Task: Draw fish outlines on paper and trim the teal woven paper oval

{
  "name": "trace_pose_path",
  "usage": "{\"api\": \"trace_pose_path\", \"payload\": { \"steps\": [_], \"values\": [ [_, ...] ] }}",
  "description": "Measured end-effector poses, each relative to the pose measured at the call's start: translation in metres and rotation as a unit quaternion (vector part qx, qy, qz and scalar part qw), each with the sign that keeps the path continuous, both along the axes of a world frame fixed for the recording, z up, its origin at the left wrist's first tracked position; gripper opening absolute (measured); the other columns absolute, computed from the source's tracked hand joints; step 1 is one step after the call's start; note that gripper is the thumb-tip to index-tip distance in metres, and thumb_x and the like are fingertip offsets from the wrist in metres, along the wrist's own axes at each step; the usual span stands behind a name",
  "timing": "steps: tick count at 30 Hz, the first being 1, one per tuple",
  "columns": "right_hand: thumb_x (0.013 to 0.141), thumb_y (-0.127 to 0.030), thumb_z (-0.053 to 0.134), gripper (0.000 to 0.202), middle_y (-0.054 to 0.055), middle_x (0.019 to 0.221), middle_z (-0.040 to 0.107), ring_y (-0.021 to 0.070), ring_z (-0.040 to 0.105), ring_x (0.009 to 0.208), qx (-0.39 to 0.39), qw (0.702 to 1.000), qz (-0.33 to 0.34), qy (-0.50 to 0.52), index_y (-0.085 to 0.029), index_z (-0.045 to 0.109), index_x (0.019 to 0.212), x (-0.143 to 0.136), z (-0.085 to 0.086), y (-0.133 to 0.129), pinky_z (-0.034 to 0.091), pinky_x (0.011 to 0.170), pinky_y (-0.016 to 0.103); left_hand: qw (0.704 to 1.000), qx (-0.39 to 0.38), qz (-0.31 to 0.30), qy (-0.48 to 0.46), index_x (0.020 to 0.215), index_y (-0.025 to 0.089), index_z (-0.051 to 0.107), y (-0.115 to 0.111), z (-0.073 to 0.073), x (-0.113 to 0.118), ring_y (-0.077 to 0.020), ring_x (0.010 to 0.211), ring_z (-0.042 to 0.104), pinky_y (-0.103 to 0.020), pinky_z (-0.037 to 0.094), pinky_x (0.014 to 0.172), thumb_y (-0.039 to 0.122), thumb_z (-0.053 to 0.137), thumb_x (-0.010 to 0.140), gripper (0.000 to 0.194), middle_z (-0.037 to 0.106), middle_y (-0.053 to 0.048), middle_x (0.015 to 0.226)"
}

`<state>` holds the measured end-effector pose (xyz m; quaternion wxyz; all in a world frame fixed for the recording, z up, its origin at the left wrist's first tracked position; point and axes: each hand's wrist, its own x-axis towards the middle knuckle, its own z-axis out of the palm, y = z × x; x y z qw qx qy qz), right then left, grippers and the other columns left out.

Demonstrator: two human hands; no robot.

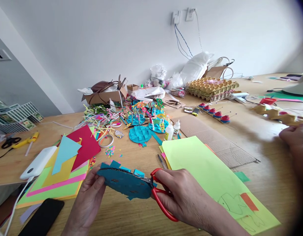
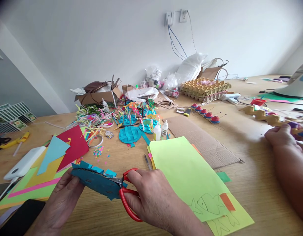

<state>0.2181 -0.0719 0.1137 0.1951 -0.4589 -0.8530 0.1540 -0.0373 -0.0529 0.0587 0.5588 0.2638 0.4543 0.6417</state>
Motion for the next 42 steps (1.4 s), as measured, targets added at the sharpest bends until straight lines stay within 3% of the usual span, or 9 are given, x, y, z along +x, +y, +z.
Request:
{"api": "trace_pose_path", "payload": {
  "steps": [15,22,28,42],
  "values": [
    [0.089,-0.025,0.039,0.019,-0.004,0.059,0.048,0.0100,0.035,0.046,0.030,0.999,0.017,0.001,-0.021,0.043,0.070,0.000,-0.011,0.000,0.021,0.049,0.025,1.000,0.010,-0.010,-0.004,0.084,0.026,0.072,0.001,-0.007,-0.005,-0.0169,0.088,0.064,-0.023,0.054,0.074,0.027,0.086,0.050,0.037,0.073,0.000,0.090],
    [0.086,-0.027,0.045,0.016,-0.004,0.062,0.048,0.0101,0.035,0.049,-0.048,0.999,0.010,-0.002,-0.021,0.041,0.072,-0.001,-0.001,0.000,0.021,0.049,0.024,1.000,0.007,-0.011,0.002,0.078,0.030,0.073,-0.002,-0.004,-0.008,-0.0179,0.093,0.062,-0.024,0.054,0.074,0.025,0.087,0.046,0.035,0.071,0.002,0.095],
    [0.085,-0.028,0.047,0.013,-0.004,0.064,0.052,0.0105,0.040,0.051,-0.047,0.999,0.017,-0.015,-0.021,0.045,0.075,0.001,0.004,0.001,0.023,0.051,0.023,1.000,-0.011,-0.013,0.024,0.075,0.029,0.074,-0.004,0.001,-0.004,-0.0189,0.096,0.060,-0.023,0.052,0.074,0.026,0.088,0.044,0.034,0.070,0.000,0.098],
    [0.087,-0.031,0.047,0.014,-0.001,0.069,0.059,0.0122,0.050,0.056,-0.053,0.998,0.017,-0.040,-0.020,0.051,0.079,0.003,0.007,0.003,0.025,0.052,0.024,0.990,0.040,-0.076,0.111,0.078,0.027,0.073,-0.005,0.005,-0.005,-0.0218,0.098,0.053,-0.026,0.048,0.078,0.031,0.083,0.055,0.025,0.064,-0.004,0.102]
  ]
}}
